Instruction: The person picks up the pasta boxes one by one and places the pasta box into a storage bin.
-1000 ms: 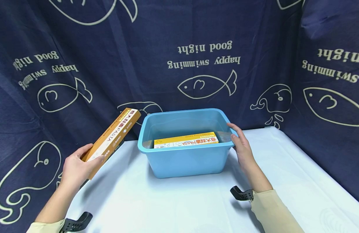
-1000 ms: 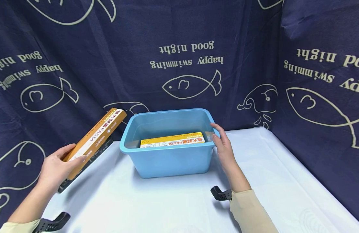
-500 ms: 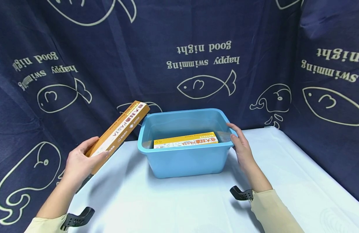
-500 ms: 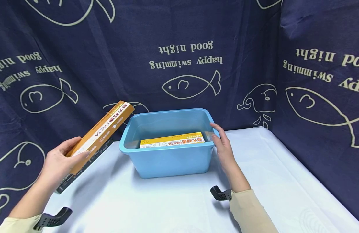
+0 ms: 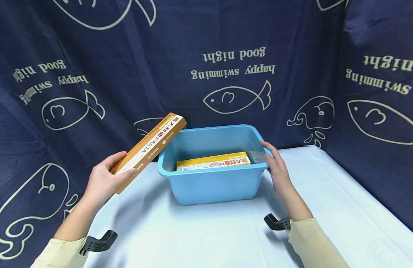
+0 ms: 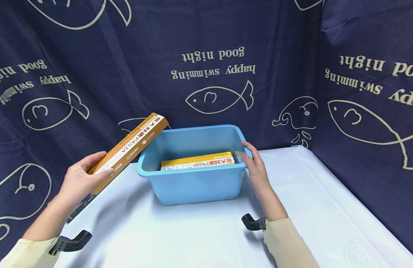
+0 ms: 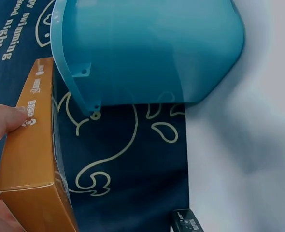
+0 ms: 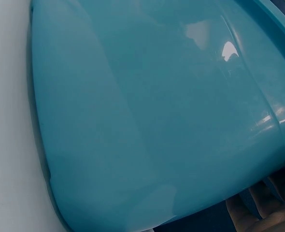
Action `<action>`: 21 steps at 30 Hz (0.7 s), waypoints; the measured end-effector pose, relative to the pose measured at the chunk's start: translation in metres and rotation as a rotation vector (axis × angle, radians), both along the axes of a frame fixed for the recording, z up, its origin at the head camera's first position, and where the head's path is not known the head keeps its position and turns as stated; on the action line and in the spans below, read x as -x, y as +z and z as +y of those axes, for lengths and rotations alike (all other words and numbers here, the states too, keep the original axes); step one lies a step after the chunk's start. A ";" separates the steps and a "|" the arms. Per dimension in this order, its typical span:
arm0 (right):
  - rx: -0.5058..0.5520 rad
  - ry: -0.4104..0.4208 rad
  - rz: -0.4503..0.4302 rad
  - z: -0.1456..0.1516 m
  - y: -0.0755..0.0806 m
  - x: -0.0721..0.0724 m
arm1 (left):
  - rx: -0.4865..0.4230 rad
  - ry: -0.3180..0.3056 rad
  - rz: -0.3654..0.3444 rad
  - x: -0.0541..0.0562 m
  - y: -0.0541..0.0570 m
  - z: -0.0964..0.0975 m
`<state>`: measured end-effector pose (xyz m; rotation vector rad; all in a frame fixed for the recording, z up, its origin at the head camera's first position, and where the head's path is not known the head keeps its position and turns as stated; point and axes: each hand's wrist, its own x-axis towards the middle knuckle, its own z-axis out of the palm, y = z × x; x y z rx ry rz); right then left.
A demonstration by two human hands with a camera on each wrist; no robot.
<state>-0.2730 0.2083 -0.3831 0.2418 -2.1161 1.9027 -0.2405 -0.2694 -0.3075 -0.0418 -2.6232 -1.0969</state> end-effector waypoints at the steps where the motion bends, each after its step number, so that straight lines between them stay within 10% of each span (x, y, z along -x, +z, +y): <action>1: 0.002 0.002 0.001 0.000 0.000 0.000 | 0.002 -0.004 -0.001 0.001 0.001 0.001; 21: 0.001 -0.001 -0.005 -0.001 -0.001 0.000 | -0.018 -0.126 -0.077 0.014 0.018 0.021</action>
